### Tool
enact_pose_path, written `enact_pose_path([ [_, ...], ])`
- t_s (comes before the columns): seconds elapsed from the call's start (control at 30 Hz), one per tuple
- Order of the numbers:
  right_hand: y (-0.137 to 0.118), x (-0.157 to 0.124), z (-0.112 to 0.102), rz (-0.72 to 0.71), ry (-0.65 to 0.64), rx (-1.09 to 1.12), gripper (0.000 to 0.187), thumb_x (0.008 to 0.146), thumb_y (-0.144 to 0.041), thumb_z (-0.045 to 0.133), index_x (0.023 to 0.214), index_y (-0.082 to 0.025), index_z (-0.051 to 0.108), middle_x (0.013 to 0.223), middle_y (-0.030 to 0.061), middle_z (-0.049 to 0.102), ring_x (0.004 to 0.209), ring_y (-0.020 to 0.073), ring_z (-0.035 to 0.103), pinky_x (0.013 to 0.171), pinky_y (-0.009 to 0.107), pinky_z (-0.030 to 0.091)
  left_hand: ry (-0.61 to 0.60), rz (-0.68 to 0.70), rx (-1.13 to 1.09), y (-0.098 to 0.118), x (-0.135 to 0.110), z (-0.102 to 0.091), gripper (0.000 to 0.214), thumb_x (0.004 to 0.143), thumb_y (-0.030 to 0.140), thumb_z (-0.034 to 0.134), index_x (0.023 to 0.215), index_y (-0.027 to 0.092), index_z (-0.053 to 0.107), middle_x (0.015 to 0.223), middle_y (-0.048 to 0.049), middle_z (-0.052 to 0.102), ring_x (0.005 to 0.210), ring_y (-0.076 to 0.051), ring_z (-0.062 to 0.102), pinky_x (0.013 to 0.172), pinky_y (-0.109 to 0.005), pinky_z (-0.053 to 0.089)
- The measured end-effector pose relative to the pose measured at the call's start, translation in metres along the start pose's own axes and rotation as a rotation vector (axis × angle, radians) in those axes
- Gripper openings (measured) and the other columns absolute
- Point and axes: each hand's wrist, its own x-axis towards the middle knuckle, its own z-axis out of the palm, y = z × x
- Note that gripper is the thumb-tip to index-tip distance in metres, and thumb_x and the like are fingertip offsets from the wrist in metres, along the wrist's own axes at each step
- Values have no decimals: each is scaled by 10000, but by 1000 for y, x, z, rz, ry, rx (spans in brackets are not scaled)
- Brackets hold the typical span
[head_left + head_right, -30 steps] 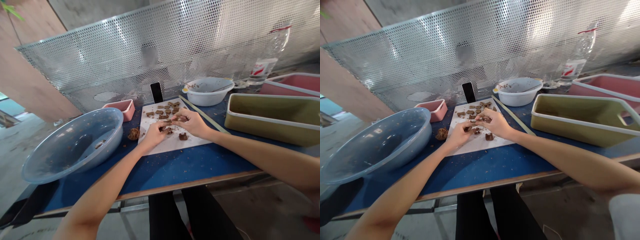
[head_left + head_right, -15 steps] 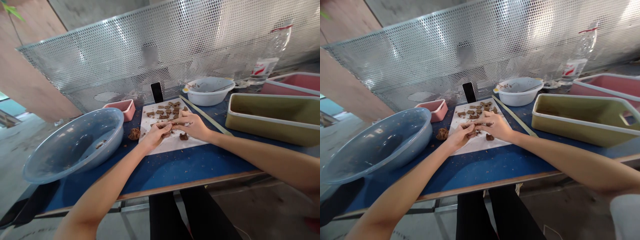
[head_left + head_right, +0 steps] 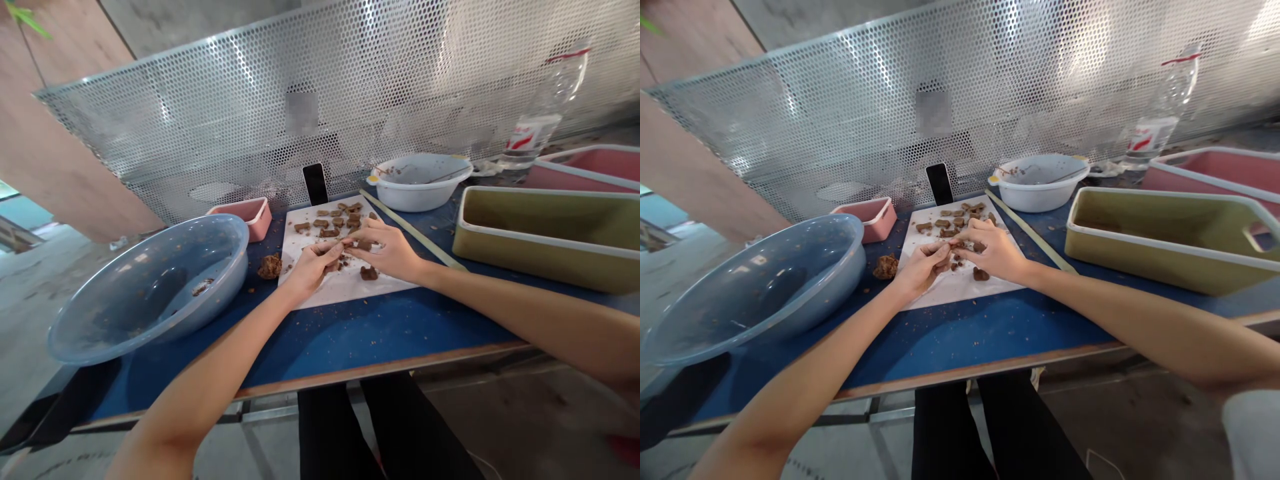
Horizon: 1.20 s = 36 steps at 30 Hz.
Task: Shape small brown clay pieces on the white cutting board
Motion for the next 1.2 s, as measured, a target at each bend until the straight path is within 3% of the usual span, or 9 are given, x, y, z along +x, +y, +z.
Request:
enact_pose_path([
  [0.17,-2,3,-5,-38,-54,-15,307,1033,-556,717,1131,-283,820,890,34,661,837,223,593,897,446,494,16,-22,-47,-1,1,-2,492,707,576,1027,805,164,778,638,51,456,574,-77,312,556,-256,294],
  [0.33,0,7,-9,-15,-87,-75,325,1079,-450,627,1295,-249,761,940,47,622,905,237,592,907,429,473,106,-41,-224,1,4,-4,508,741,501,1036,730,175,647,641,75,348,568,-75,318,512,-226,296],
  [0.53,-4,2,1,-54,-255,-313,267,1037,-439,686,1164,-233,799,1086,95,601,1049,278,601,973,462,399,301,-31,-281,0,10,-8,443,788,476,1011,876,173,700,638,92,383,536,-67,341,483,-227,286],
  [0.67,-10,-6,13,-74,-353,-465,211,1055,-393,688,1102,-247,833,1159,122,589,1121,307,553,971,481,360,324,-19,-290,-1,11,-9,434,796,475,1007,900,173,713,624,98,376,527,-66,338,481,-228,285],
  [0.83,-8,-9,23,-55,-426,-480,179,1053,-323,687,1035,-247,848,1194,132,588,1176,326,518,965,478,338,328,-23,-273,0,10,-7,443,813,505,988,885,179,696,623,97,362,518,-72,337,467,-244,279],
  [1.0,-9,-7,24,-32,-357,-454,200,1071,-333,660,993,-208,795,1136,122,598,1115,303,539,947,470,365,319,-37,-271,0,10,-6,468,808,504,993,864,181,659,634,101,368,517,-63,331,474,-225,291],
  [1.2,-11,0,11,10,-53,-366,250,1077,-458,652,1085,-243,779,1103,112,559,1099,318,539,982,492,412,242,-53,-243,-5,8,-9,502,770,461,1019,745,172,609,671,70,461,563,-58,405,535,-213,367],
])
